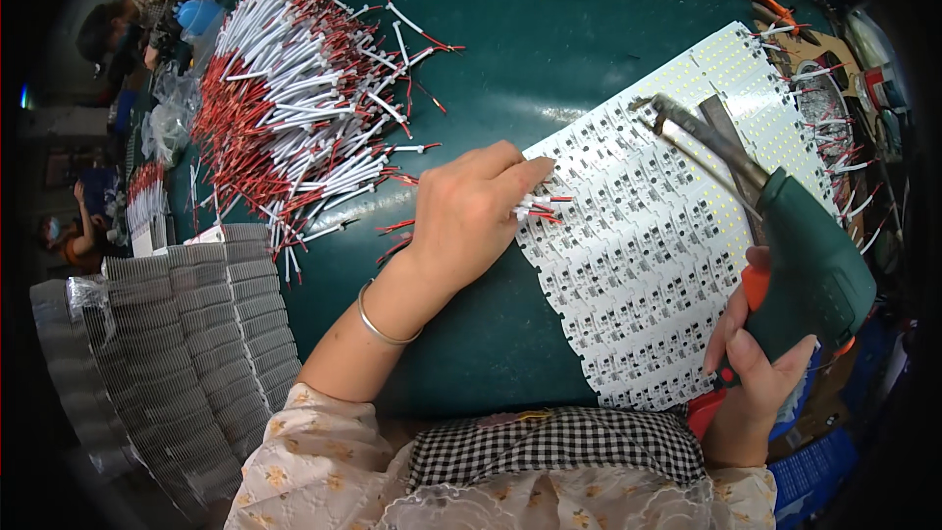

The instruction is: The person solders wires onto LED circuit board panels using a soldering gun, turns the panel over, picks up wires, and solders them onto another LED circuit board panel.

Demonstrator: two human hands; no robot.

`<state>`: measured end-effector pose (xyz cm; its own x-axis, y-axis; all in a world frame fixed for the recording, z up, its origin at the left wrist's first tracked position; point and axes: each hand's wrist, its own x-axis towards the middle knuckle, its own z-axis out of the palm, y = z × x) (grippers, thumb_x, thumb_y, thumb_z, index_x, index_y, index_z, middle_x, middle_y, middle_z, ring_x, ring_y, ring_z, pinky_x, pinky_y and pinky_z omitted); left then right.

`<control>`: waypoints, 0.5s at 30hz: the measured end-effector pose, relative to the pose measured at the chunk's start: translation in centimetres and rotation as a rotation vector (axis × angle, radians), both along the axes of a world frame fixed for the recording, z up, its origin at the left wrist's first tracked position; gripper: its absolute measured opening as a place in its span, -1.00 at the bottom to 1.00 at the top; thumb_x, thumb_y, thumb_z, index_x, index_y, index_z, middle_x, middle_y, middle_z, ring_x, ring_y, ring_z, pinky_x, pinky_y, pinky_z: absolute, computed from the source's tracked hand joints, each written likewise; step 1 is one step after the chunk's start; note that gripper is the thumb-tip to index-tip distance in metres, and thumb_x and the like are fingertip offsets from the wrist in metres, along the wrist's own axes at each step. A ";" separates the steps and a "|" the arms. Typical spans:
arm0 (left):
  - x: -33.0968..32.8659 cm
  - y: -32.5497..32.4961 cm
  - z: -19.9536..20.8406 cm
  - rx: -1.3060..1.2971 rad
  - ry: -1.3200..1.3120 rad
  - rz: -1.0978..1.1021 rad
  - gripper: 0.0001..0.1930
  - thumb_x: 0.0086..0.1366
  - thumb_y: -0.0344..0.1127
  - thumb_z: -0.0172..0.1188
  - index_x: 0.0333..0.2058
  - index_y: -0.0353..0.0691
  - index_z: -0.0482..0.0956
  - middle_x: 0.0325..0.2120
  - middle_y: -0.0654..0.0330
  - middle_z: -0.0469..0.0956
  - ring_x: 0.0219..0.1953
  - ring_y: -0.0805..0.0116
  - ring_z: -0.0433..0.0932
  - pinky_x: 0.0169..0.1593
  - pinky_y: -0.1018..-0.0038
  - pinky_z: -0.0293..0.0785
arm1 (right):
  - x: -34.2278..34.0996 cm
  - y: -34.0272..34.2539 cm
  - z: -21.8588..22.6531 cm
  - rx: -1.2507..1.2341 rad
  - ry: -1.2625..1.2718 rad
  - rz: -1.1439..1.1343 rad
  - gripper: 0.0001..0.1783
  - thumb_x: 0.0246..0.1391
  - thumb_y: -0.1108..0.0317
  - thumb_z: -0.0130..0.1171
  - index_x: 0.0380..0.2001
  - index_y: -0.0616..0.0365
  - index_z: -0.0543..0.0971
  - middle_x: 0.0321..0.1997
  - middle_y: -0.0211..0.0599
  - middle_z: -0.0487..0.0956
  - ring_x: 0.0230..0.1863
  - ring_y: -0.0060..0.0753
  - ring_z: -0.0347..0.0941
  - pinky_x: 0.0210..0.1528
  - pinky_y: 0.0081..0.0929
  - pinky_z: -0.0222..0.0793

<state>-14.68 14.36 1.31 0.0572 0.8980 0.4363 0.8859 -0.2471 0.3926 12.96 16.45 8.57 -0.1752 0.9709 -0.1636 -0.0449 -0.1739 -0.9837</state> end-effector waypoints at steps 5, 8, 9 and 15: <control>0.1 0.1 -0.8 -0.033 -0.069 0.016 -0.58 -0.25 -0.68 0.25 -0.31 -0.19 0.66 -0.55 0.20 0.56 -0.53 0.31 0.58 -0.51 0.49 0.47 | 0.3 -0.3 -0.2 -0.095 0.002 0.071 -0.14 -0.15 0.28 0.39 0.11 0.58 0.21 0.14 0.20 0.32 -0.69 -0.53 0.34 -0.78 -0.64 0.29; 0.0 0.1 -1.1 -0.039 -0.104 0.013 -0.58 -0.26 -0.69 0.25 -0.32 -0.20 0.67 -0.55 0.20 0.57 -0.53 0.31 0.59 -0.50 0.49 0.48 | 0.1 -0.1 -0.8 -0.135 -0.011 0.147 -0.19 -0.14 0.30 0.38 0.09 0.56 0.24 -0.04 0.09 0.42 -0.67 -0.52 0.35 -0.76 -0.62 0.31; 0.0 0.1 -1.1 -0.039 -0.122 0.015 -0.58 -0.25 -0.69 0.25 -0.32 -0.20 0.67 -0.55 0.19 0.57 -0.52 0.31 0.59 -0.50 0.50 0.48 | 0.2 -0.1 -0.9 -0.137 -0.011 0.148 -0.19 -0.14 0.30 0.38 0.09 0.56 0.24 -0.04 0.09 0.42 -0.67 -0.52 0.35 -0.76 -0.62 0.31; -0.2 0.3 -1.2 -0.052 -0.184 -0.008 -0.59 -0.23 -0.70 0.25 -0.32 -0.22 0.67 -0.54 0.18 0.58 -0.50 0.32 0.61 -0.45 0.51 0.52 | -0.8 0.0 -1.0 -0.191 -0.069 0.210 -0.30 -0.12 0.34 0.35 0.04 0.47 0.29 -0.46 -0.21 0.39 -0.65 -0.52 0.37 -0.71 -0.60 0.33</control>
